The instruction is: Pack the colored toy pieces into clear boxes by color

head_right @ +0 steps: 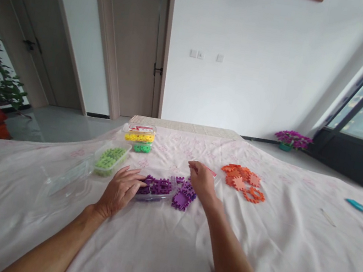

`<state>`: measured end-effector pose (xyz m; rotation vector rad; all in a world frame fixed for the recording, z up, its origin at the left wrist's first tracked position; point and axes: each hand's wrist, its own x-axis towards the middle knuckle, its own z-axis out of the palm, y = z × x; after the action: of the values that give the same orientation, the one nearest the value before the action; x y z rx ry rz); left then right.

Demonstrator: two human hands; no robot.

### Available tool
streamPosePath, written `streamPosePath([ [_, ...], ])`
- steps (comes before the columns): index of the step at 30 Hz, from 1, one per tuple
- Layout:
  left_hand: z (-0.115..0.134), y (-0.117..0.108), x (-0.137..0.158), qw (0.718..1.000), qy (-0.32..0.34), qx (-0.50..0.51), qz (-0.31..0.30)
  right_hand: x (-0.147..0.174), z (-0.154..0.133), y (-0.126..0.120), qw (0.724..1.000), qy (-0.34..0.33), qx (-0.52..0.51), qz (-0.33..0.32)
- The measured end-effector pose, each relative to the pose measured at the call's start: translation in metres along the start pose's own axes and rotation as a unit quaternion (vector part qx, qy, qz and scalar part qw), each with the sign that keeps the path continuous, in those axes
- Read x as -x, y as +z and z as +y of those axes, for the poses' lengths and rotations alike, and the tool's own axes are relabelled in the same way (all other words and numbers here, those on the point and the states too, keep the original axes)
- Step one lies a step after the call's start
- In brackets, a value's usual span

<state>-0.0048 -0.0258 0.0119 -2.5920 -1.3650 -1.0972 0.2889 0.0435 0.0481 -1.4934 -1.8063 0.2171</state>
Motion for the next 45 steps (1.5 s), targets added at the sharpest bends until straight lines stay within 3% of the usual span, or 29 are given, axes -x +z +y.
streamPosePath([
  [6,-0.007,0.001,0.001,0.998,-0.027,-0.027,0.04,0.002,0.041,-0.012,0.997,0.04,0.059,-0.025],
  [12,-0.015,0.004,0.004,0.995,-0.056,-0.016,0.076,0.009,0.061,-0.005,0.994,-0.015,0.075,-0.082],
  [16,-0.016,0.007,0.004,0.995,-0.059,0.0,0.076,0.009,0.064,-0.002,0.987,-0.059,0.082,-0.126],
  [24,-0.016,0.005,0.004,0.996,-0.058,0.005,0.072,0.01,0.061,-0.011,0.974,-0.072,0.121,-0.179],
  [32,-0.014,0.002,0.003,0.996,-0.059,0.023,0.06,0.008,0.059,-0.016,0.967,0.014,0.17,-0.19],
  [35,-0.014,0.002,0.003,0.996,-0.059,0.031,0.055,0.01,0.055,-0.019,0.97,0.018,0.176,-0.168],
  [40,-0.014,0.004,0.003,0.996,-0.057,0.048,0.054,0.01,0.044,-0.02,0.973,0.038,0.218,-0.062],
  [45,-0.014,0.005,0.003,0.993,-0.061,0.069,0.07,0.007,0.02,-0.009,0.994,-0.003,0.1,-0.051],
])
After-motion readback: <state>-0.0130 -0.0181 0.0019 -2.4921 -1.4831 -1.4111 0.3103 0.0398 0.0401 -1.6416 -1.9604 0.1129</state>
